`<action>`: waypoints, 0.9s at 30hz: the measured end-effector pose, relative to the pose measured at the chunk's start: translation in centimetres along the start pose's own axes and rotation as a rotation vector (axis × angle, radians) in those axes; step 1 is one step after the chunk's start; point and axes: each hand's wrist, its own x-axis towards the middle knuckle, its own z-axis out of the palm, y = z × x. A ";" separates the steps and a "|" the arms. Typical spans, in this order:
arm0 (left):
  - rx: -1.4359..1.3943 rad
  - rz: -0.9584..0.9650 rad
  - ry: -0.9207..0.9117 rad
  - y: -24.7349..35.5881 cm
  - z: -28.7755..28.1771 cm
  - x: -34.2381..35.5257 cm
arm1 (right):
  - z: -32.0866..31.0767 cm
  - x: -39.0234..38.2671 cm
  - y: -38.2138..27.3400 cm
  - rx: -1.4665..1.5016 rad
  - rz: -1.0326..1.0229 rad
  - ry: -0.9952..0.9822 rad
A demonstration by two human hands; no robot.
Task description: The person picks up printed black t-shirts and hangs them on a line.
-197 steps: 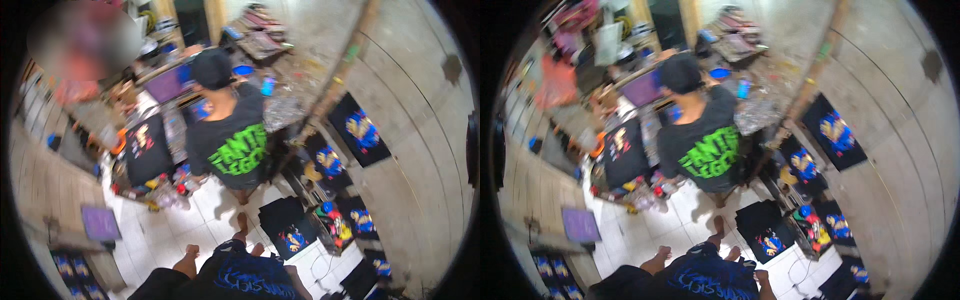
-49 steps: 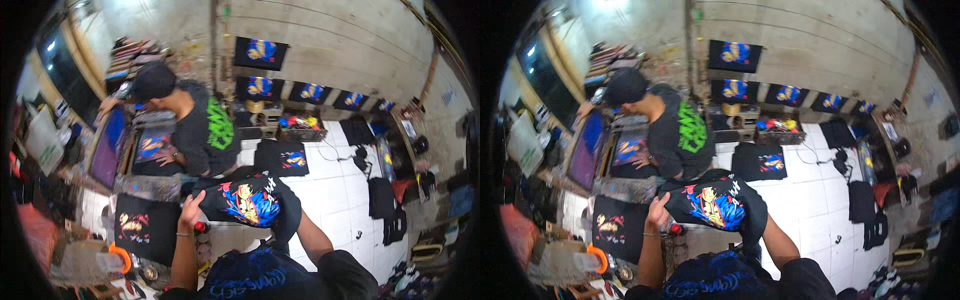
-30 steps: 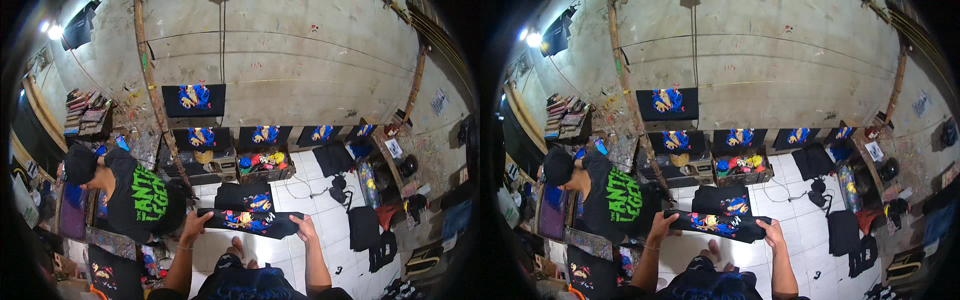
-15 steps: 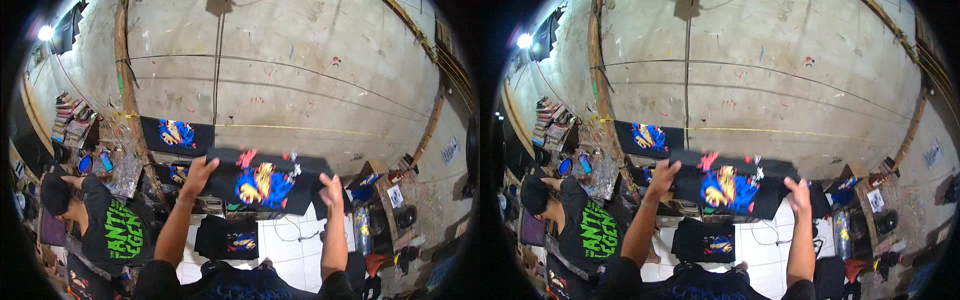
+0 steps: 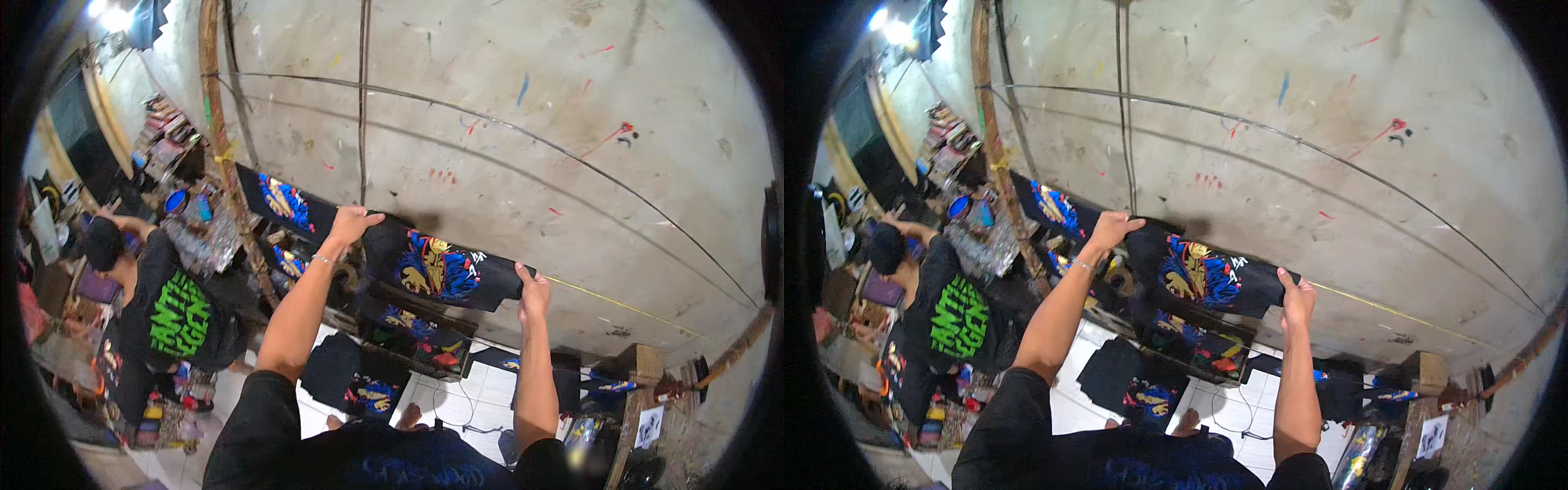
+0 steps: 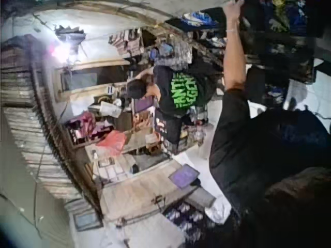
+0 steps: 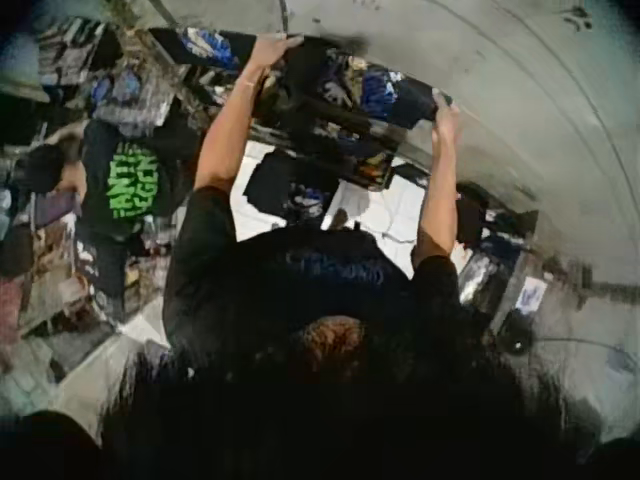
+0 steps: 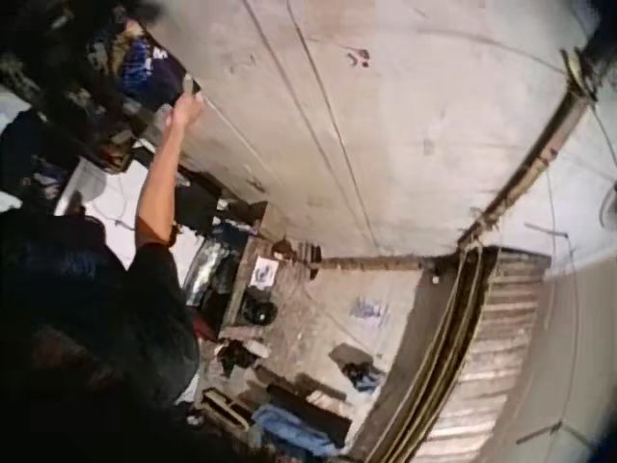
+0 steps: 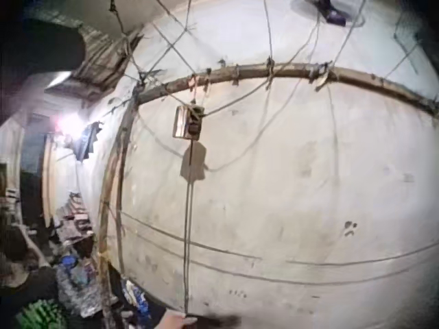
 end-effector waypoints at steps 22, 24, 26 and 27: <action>-0.001 0.097 0.050 -4.4 2.3 -2.8 | -1.7 -2.0 1.9 -0.571 -0.268 0.001; 0.023 0.119 0.078 -4.3 2.8 -3.2 | -2.0 -1.8 2.4 -0.692 -0.313 -0.037; 0.073 0.116 0.103 -4.0 3.0 -3.4 | -2.2 -1.6 2.8 -0.779 -0.329 -0.065; 0.088 0.116 0.104 -3.8 3.1 -3.5 | -2.3 -1.5 3.0 -0.803 -0.336 -0.083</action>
